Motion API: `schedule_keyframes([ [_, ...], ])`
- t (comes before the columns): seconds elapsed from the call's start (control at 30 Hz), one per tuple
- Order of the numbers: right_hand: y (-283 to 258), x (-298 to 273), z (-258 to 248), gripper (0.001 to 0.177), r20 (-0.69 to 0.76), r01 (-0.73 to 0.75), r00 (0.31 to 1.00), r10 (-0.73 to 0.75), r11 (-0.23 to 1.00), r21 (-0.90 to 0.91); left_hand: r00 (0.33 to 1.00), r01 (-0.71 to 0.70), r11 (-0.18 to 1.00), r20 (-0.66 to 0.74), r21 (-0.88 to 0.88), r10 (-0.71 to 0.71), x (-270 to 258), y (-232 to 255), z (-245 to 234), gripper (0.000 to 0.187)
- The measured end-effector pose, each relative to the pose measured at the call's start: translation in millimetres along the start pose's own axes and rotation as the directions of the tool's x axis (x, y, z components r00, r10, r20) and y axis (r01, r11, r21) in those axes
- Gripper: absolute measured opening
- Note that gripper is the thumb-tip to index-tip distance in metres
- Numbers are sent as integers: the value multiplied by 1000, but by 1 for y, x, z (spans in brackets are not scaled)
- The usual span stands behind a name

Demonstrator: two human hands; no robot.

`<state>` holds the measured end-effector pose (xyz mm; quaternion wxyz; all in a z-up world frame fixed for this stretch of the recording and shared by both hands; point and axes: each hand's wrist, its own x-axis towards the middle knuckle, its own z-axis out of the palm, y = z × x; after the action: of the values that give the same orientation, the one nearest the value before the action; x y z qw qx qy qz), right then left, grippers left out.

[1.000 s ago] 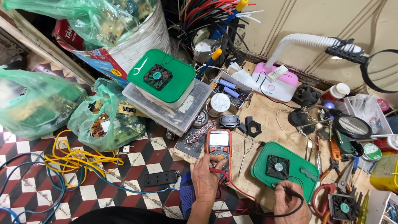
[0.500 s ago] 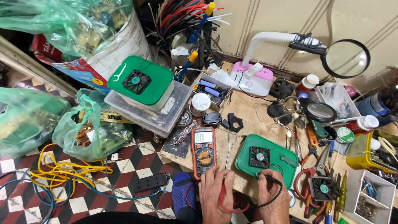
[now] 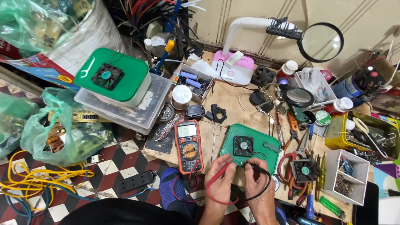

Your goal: The person sits on the floor and uses a multimeter to test a small electronic component, likely a fan, by touching the probes to its terminals. The multimeter display is visible, showing readings as the person adjusts the probes.

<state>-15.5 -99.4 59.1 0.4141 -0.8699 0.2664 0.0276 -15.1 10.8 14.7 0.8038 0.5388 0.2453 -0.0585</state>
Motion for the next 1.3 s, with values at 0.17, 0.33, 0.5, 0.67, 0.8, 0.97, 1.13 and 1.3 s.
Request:
schedule_keyframes([
  [0.17,0,-3,1,21,-3,-11,1000,11,999,43,990,85,993,-108,-80,-94,8,-13,8,36],
  [0.33,4,-3,4,22,-17,-27,999,28,997,67,998,31,998,-59,-49,-34,10,-10,11,27],
  [0.5,7,-1,5,22,-29,-9,1000,12,997,75,1000,-8,995,10,97,7,12,-14,13,28],
  [0.67,7,-1,5,25,-30,-28,999,30,997,71,998,-47,987,36,152,42,11,-12,17,28],
  [0.8,13,-1,9,29,-38,-38,998,40,999,38,996,-86,972,27,218,83,10,-12,18,27],
  [0.97,26,4,15,27,-55,-15,998,22,992,124,994,-108,969,11,223,108,9,-11,21,26],
  [1.13,27,6,16,26,-52,-22,998,29,989,143,995,-90,953,-10,289,97,7,-4,22,25],
  [1.3,28,6,17,23,-48,-29,998,37,985,171,998,-67,973,6,222,67,12,-9,21,26],
])
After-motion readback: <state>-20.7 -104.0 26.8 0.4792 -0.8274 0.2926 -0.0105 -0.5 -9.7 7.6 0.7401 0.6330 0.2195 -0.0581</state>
